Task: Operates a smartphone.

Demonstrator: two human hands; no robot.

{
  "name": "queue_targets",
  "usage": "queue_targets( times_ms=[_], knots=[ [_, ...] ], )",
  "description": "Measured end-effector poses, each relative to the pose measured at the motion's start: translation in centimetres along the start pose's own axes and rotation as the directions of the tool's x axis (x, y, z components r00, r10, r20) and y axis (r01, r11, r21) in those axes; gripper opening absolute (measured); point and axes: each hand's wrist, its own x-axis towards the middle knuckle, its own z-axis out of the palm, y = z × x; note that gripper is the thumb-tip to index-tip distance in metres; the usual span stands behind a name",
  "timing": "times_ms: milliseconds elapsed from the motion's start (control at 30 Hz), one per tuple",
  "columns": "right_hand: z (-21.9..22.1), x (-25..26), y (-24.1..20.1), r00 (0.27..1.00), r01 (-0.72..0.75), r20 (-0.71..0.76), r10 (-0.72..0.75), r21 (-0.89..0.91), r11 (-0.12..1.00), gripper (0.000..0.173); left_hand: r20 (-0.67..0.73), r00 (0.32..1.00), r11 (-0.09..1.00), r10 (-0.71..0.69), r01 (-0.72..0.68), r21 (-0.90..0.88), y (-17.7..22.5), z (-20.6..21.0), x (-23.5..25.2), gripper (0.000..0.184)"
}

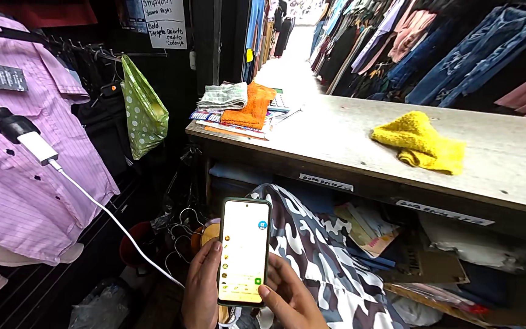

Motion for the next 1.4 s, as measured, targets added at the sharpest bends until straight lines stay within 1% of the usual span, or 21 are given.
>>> queue_targets(
  times_ms=[233, 433, 533, 800, 933, 1067, 1133, 1400],
  knots=[
    [0.06, -0.23, 0.22, 0.999, -0.001, 0.052, -0.001, 0.052, 0.999, 0.05, 0.017, 1.0, 1.0, -0.014, 0.014, 0.002, -0.13, -0.26, 0.03, 0.038],
    [0.17, -0.27, 0.1, 0.998, 0.007, 0.055, -0.009, 0.039, 0.999, 0.053, 0.039, 0.999, 1.0, 0.013, -0.013, -0.012, -0.07, -0.25, 0.09, 0.032],
    [0.23, -0.36, 0.04, 0.998, 0.007, 0.062, -0.009, 0.032, 0.999, 0.054, 0.04, 0.998, 0.999, 0.046, -0.046, -0.005, -0.12, -0.23, 0.03, 0.025],
    [0.41, -0.39, 0.07, 0.997, 0.023, 0.078, -0.025, 0.023, 0.999, 0.055, 0.001, 0.999, 0.998, 0.048, -0.048, 0.043, 0.07, 0.02, -0.09, 0.02],
    [0.38, -0.42, 0.17, 0.996, 0.022, 0.084, -0.024, 0.024, 0.999, 0.055, 0.019, 0.998, 0.998, 0.054, -0.054, 0.036, -0.19, -0.47, 0.02, 0.026],
    [0.29, -0.46, 0.25, 0.996, 0.016, 0.087, -0.018, 0.024, 1.0, 0.055, 0.007, 1.0, 1.0, 0.012, -0.012, -0.006, -0.41, -0.72, -0.06, 0.037],
    [0.39, -0.48, 0.08, 0.997, 0.004, 0.073, -0.004, 0.004, 1.0, 0.055, -0.005, 1.0, 1.0, -0.009, 0.009, 0.024, -0.38, -0.75, -0.09, 0.04],
    [0.36, -0.48, 0.1, 0.997, 0.002, 0.077, -0.002, 0.003, 1.0, 0.057, -0.017, 1.0, 0.999, -0.027, 0.027, 0.018, -0.27, -0.63, -0.15, 0.043]
  ],
)
